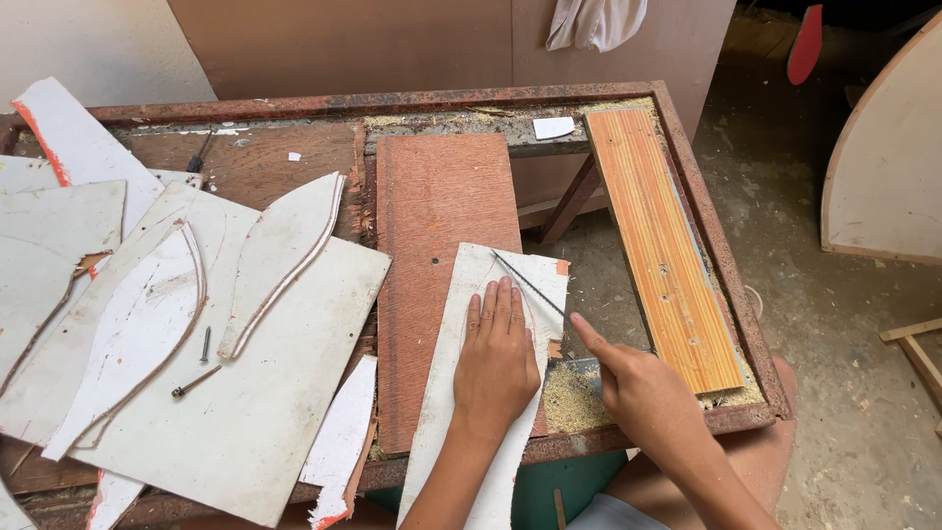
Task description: Using a hand saw to cut a curved pattern out of a thin metal sheet on a workbench.
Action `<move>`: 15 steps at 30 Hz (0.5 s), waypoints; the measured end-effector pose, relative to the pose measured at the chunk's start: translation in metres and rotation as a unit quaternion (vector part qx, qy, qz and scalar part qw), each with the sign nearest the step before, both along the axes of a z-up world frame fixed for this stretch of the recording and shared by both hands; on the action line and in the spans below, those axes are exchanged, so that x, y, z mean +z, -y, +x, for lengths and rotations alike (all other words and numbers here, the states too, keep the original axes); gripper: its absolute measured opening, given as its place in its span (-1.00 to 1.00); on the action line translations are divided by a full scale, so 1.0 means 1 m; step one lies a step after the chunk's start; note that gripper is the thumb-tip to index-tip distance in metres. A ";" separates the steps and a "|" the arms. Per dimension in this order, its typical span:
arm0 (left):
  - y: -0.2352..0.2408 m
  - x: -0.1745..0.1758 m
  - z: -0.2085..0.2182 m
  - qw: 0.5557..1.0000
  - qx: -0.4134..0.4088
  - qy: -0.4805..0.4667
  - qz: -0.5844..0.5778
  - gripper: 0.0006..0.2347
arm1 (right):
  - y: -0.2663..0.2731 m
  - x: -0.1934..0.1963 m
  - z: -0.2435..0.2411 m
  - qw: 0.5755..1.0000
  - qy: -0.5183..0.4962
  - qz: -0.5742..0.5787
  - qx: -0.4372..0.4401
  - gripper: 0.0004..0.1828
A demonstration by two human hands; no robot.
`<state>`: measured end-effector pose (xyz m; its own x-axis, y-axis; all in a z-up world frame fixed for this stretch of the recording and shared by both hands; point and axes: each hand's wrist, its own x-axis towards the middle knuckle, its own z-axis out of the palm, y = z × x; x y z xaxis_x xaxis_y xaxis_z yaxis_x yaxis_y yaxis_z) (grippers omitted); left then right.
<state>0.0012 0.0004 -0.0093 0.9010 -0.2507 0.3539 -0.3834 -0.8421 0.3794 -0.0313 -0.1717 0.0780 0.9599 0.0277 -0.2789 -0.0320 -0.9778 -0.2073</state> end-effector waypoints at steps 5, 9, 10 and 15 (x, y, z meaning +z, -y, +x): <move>0.000 0.000 0.000 1.000 0.005 0.000 0.012 -0.51 | 0.016 0.004 0.007 1.000 0.022 0.002 0.000 -0.25; 0.000 0.001 0.000 1.000 0.005 -0.003 0.014 -0.51 | 0.014 0.004 0.005 1.000 0.020 0.016 0.002 -0.24; 0.000 0.001 0.000 1.000 0.005 -0.003 0.015 -0.51 | 0.013 0.001 0.004 1.000 0.019 0.021 0.003 -0.23; 0.000 0.001 0.000 1.000 0.003 -0.008 0.010 -0.50 | 0.012 -0.010 0.003 0.997 0.034 0.069 0.020 -0.22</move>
